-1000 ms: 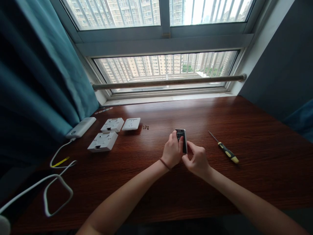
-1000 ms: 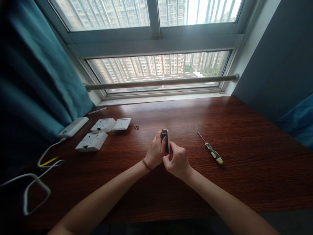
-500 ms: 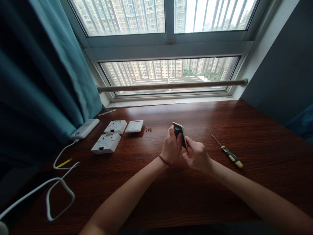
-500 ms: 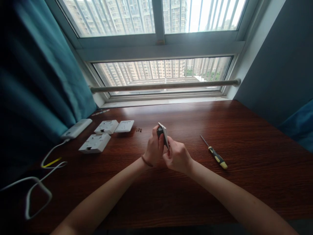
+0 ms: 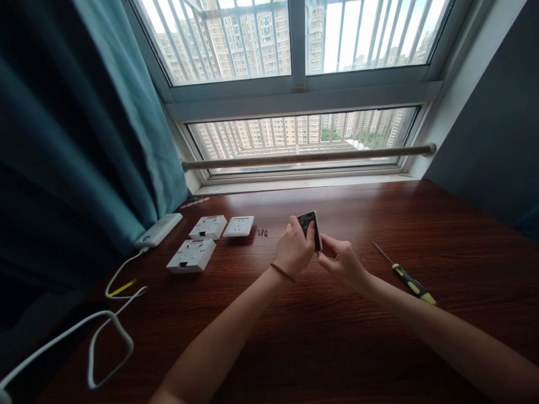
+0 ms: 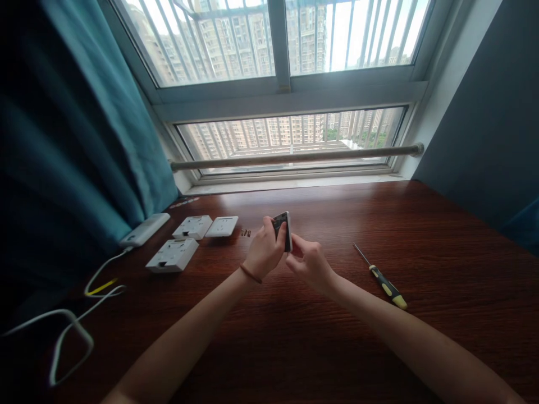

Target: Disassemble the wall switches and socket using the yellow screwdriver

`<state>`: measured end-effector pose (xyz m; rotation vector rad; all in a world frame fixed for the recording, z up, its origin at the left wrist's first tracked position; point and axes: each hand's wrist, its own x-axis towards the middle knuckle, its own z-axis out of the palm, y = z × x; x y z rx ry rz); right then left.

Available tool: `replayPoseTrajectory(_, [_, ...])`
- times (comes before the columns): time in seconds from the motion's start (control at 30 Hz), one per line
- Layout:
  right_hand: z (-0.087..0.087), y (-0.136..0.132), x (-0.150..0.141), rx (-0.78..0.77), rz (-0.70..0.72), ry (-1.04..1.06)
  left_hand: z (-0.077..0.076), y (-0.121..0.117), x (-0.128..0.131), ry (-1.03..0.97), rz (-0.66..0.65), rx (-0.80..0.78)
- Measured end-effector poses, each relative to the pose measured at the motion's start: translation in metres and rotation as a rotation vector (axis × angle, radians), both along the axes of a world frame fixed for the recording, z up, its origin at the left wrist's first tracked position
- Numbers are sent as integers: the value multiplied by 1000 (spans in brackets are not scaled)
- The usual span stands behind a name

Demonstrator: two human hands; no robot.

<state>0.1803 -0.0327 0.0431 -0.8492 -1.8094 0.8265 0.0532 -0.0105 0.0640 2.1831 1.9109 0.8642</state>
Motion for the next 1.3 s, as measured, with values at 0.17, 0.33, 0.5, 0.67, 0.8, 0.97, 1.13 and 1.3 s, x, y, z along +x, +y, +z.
replayPoseTrajectory(0.17, [-3,5,6,-95,2,66,0,8,7,82,45,-39])
replayPoseTrajectory(0.33, [-3,1,7,-87,-89,-10,-5,5,11,90,9,-21])
replayPoseTrajectory(0.5, [-8,-3,5,-63,-195,-82,-10,2,13,102,-19,-21])
replayPoseTrajectory(0.67, [-13,-5,6,-28,-226,-114,-14,2,13,82,-64,-45])
replayPoseTrajectory(0.8, [-12,-7,6,56,-272,-137,-15,3,11,40,-118,-16])
replayPoseTrajectory(0.97, [-6,-4,9,58,-187,-81,-13,6,7,-33,-158,2])
replayPoseTrajectory(1.13, [8,7,16,-128,-33,80,-6,6,6,-12,-170,61])
replayPoseTrajectory(1.3, [18,12,21,-188,35,38,-2,1,8,85,-172,84])
